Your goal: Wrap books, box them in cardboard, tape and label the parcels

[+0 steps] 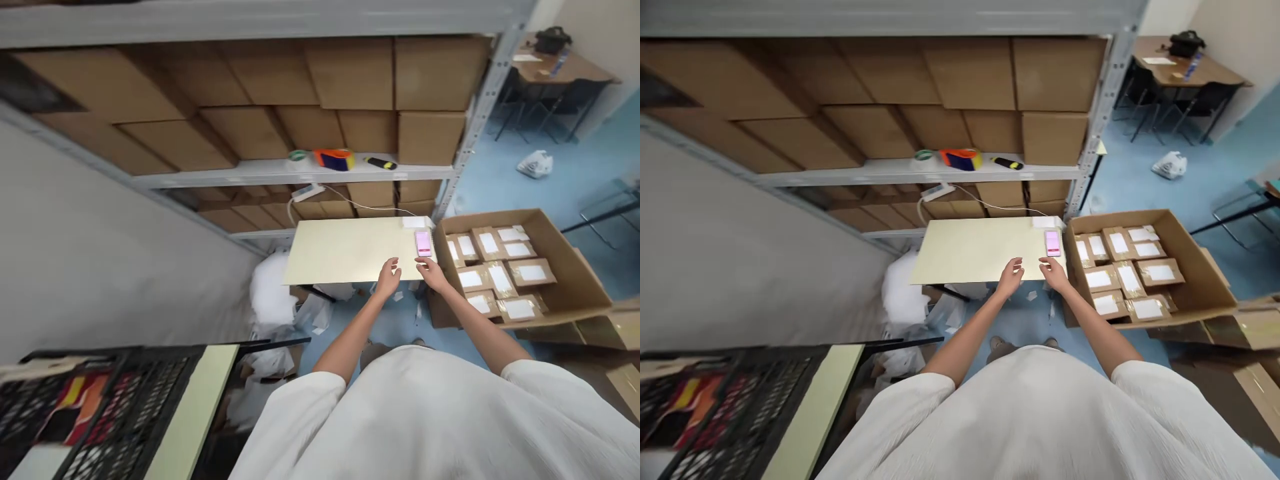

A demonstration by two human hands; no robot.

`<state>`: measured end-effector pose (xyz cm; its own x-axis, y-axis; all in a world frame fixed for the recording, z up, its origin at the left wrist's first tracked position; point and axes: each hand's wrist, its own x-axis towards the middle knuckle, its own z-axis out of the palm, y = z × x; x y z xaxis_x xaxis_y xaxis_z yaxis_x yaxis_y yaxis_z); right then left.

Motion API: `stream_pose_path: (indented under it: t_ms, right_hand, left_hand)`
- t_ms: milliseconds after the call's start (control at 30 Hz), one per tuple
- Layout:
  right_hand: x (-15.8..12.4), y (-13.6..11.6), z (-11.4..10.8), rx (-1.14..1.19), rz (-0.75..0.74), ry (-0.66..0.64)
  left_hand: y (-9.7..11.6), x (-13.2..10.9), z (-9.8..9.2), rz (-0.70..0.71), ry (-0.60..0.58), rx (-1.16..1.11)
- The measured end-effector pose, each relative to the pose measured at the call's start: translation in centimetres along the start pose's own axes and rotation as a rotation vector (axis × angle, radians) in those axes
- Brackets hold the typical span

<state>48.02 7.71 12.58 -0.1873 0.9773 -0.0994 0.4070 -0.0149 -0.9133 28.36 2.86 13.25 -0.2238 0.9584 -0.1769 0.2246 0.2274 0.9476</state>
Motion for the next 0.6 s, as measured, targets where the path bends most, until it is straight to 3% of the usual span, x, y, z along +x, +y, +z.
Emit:
stream_pose_path:
  t_ms: [200,367,467,600]
  right_hand:
    - [2.0,-7.2,12.1,0.0,-0.159,-0.189]
    - [0.8,-12.2,24.0,0.013,-0.246,-0.38]
    - [-0.6,-14.3,30.6,0.001,-0.295,-0.513]
    - [-2.4,-16.4,38.7,-0.024,-0.409,-0.708]
  left_hand:
    - [-2.6,-2.8,-13.1,0.002,0.229,-0.04]
    - [-6.5,-6.8,-24.0,-0.023,0.435,-0.055]
    - [-9.2,-10.0,-29.3,-0.051,0.564,-0.069]
    - [-12.6,-14.6,-34.7,-0.105,0.747,-0.117]
